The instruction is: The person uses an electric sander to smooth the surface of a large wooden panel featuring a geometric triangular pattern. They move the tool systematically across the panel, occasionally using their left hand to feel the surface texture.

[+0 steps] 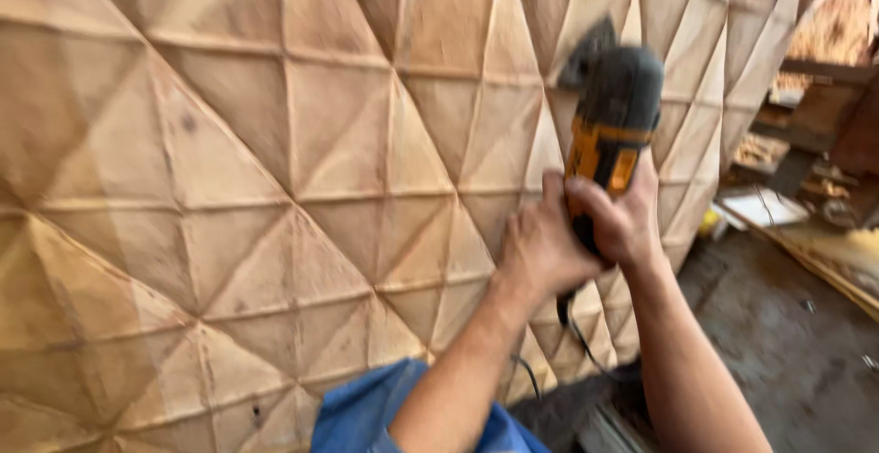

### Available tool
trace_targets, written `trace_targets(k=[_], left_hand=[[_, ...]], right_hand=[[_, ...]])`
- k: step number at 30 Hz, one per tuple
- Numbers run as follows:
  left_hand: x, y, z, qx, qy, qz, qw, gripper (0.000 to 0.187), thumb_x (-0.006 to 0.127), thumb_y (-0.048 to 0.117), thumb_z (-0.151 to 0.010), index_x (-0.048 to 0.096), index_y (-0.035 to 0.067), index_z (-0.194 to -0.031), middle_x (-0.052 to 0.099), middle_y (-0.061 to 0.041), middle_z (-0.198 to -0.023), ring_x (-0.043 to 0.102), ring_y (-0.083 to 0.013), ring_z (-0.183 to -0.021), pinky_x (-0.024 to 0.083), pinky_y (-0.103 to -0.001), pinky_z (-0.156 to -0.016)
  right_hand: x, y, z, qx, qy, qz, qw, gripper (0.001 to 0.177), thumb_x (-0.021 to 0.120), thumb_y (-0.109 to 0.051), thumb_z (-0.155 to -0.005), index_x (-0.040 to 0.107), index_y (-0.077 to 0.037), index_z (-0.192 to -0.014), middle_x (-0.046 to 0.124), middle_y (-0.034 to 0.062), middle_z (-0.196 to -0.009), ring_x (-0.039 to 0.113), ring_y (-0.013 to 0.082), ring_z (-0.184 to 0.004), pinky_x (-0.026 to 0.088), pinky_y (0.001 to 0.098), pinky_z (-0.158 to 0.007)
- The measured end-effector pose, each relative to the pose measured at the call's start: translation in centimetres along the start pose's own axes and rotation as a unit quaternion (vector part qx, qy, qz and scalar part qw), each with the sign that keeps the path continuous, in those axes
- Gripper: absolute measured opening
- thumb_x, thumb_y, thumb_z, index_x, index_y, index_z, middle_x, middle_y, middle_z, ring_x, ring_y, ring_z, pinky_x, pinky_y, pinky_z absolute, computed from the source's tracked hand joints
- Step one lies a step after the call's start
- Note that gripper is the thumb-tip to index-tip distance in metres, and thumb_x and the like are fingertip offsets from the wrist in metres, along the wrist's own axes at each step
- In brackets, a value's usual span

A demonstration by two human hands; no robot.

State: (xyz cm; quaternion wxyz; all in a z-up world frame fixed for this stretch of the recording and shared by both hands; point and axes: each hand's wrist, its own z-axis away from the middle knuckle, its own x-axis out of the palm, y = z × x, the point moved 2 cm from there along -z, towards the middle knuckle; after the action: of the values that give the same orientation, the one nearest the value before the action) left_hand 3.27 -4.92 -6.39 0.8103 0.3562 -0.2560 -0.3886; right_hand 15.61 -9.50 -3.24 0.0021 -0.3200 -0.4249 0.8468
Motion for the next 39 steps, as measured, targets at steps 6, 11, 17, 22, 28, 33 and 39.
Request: trace_targets(k=[6, 11, 17, 22, 28, 33, 39], left_hand=[[-0.3, 0.6, -1.7, -0.009, -0.004, -0.004, 1.0, 0.092, 0.086, 0.044, -0.059, 0.041, 0.006, -0.129, 0.073, -0.025, -0.098, 0.071, -0.0451, -0.096, 0.055, -0.052, -0.093], [-0.8, 2.2, -4.3, 0.019, -0.001, -0.044, 0.999, 0.097, 0.087, 0.043, -0.053, 0.039, 0.003, -0.128, 0.074, -0.023, -0.098, 0.073, -0.0411, -0.095, 0.058, -0.048, -0.092], [0.8, 1.6, -0.2, -0.031, -0.046, -0.014, 0.998, 0.1, 0.084, 0.043, -0.057, 0.036, 0.0, -0.134, 0.075, -0.021, -0.097, 0.076, -0.037, -0.09, 0.061, -0.042, -0.09], [0.5, 2.3, -0.2, -0.032, -0.028, 0.009, 0.999, 0.101, 0.086, 0.046, -0.057, 0.039, 0.0, -0.133, 0.074, -0.02, -0.099, 0.075, -0.0364, -0.093, 0.059, -0.043, -0.091], [-1.6, 3.4, -3.8, 0.007, -0.022, -0.004, 1.0, 0.105, 0.088, 0.047, -0.049, 0.041, 0.001, -0.131, 0.074, -0.021, -0.1, 0.075, -0.036, -0.096, 0.06, -0.042, -0.09], [-1.8, 1.2, -0.4, -0.039, -0.082, 0.03, 0.995, 0.112, 0.086, 0.045, -0.05, 0.035, 0.001, -0.14, 0.074, -0.02, -0.1, 0.077, -0.0351, -0.093, 0.062, -0.041, -0.088], [-4.7, 1.7, 1.2, -0.017, -0.061, 0.055, 0.996, 0.103, 0.087, 0.047, -0.049, 0.043, 0.0, -0.129, 0.074, -0.022, -0.1, 0.075, -0.0375, -0.096, 0.06, -0.043, -0.09]], right_hand=[[-0.4, 0.5, -1.9, 0.008, 0.009, -0.006, 1.0, 0.04, 0.073, -0.014, -0.087, 0.057, 0.0, -0.121, 0.067, 0.0045, -0.098, 0.065, 0.0136, -0.082, 0.055, 0.0274, -0.073], [-1.3, 0.3, -4.8, 0.004, 0.018, -0.046, 0.999, 0.041, 0.073, -0.014, -0.087, 0.059, -0.001, -0.122, 0.067, 0.0042, -0.096, 0.064, 0.0131, -0.079, 0.054, 0.0272, -0.072], [-1.8, -0.3, -1.0, 0.031, -0.022, 0.01, 0.999, 0.037, 0.073, -0.014, -0.085, 0.059, -0.001, -0.117, 0.066, 0.0042, -0.096, 0.064, 0.0132, -0.082, 0.055, 0.0278, -0.073], [-2.2, -0.5, -1.8, 0.06, -0.037, 0.006, 0.997, 0.041, 0.075, -0.016, -0.082, 0.057, -0.003, -0.117, 0.065, 0.0042, -0.092, 0.062, 0.0133, -0.077, 0.054, 0.0287, -0.067], [-2.2, -1.5, -5.0, 0.048, 0.031, 0.009, 0.998, 0.036, 0.077, -0.015, -0.089, 0.057, -0.001, -0.116, 0.066, 0.0053, -0.096, 0.064, 0.0143, -0.081, 0.056, 0.0303, -0.072], [0.2, -2.9, -1.2, 0.032, 0.022, 0.069, 0.997, 0.043, 0.075, -0.014, -0.086, 0.055, -0.001, -0.122, 0.066, 0.0043, -0.098, 0.065, 0.0129, -0.082, 0.056, 0.0297, -0.071], [1.7, -4.2, -1.0, 0.06, 0.022, 0.107, 0.992, 0.042, 0.076, -0.016, -0.085, 0.057, -0.002, -0.12, 0.067, 0.0052, -0.096, 0.065, 0.0133, -0.082, 0.056, 0.0297, -0.072]])
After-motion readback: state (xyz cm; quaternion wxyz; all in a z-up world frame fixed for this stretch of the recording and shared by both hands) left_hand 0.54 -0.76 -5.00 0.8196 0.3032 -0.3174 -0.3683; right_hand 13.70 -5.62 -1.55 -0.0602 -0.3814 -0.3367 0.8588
